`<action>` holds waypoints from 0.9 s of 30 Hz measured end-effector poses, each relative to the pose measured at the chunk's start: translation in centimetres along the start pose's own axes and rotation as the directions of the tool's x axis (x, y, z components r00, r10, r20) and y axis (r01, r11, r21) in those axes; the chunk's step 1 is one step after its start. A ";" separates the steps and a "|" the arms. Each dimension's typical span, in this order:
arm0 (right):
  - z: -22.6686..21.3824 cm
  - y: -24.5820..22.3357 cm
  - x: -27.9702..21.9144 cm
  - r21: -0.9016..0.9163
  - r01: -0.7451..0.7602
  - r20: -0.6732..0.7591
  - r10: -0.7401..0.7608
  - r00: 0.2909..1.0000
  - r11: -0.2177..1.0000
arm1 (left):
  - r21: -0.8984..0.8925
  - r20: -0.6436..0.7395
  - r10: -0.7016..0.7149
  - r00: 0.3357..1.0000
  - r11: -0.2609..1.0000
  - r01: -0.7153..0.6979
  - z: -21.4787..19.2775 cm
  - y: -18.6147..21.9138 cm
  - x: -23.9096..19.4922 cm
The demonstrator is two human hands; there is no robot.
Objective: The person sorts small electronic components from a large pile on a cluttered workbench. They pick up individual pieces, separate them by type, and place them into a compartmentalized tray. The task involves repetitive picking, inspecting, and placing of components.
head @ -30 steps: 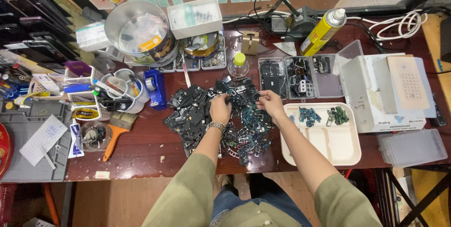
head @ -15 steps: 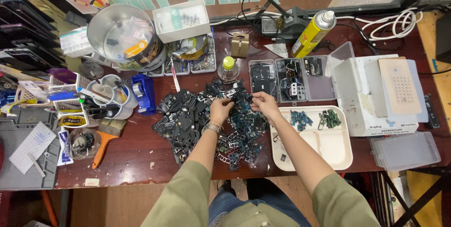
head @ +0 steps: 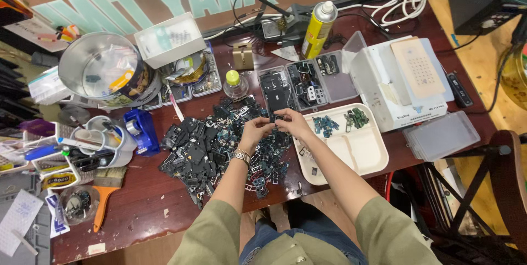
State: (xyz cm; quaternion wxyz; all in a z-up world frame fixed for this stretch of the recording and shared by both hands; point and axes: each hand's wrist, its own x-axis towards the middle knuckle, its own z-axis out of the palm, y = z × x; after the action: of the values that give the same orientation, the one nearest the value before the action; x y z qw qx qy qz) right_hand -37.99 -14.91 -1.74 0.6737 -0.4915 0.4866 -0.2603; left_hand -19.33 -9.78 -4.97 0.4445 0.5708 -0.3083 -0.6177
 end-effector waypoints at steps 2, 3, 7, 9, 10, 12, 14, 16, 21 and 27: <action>-1.6 0.3 -1.0 0.032 -0.006 -0.019 0.006 1.000 0.999 | 0.039 0.016 -0.004 1.000 0.999 0.003 1.8 -0.4 0.6; -2.4 0.5 -1.4 0.047 -0.008 -0.027 0.009 1.000 0.999 | 0.058 0.023 -0.005 1.000 0.998 0.004 2.7 -0.5 0.9; -5.3 1.5 -1.7 0.044 -0.046 -0.144 0.052 0.988 0.998 | 0.041 0.044 -0.020 0.999 0.999 0.019 6.0 -0.6 1.8; -6.7 2.0 -1.2 0.070 -0.050 -0.181 0.062 0.982 0.996 | 0.129 0.025 -0.050 0.998 0.991 0.046 7.3 -0.3 2.3; -7.5 2.1 -0.8 0.051 -0.028 -0.224 0.039 0.974 0.998 | 0.148 0.024 -0.047 0.999 0.988 0.042 7.7 -0.1 2.5; -9.2 2.1 0.1 0.010 0.013 -0.304 -0.009 0.952 1.000 | 0.187 0.020 -0.039 0.999 0.982 0.035 8.5 0.2 3.0; -10.8 1.7 1.2 -0.075 0.029 -0.360 -0.054 0.931 0.997 | 0.249 0.014 -0.023 1.000 0.968 0.018 9.0 0.5 3.8; -11.9 1.0 2.3 -0.262 0.038 -0.389 -0.142 0.910 0.964 | 0.293 0.014 -0.006 1.000 0.956 0.002 9.5 0.6 4.6; -13.0 -1.0 4.9 -0.597 0.039 -0.349 -0.303 0.887 0.802 | 0.359 0.055 0.025 0.998 0.932 -0.043 11.1 0.4 7.3; -14.6 -3.5 4.6 -0.881 0.178 -0.189 -0.672 0.716 0.438 | 0.370 0.170 0.013 0.985 0.926 -0.076 13.5 1.4 9.1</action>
State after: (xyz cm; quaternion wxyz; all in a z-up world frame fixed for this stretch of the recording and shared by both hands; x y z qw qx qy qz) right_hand -49.05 -26.02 -1.05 0.1163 -0.7636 0.5622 -0.2956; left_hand -31.84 -20.27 -5.56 0.3140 0.5852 -0.4691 -0.5821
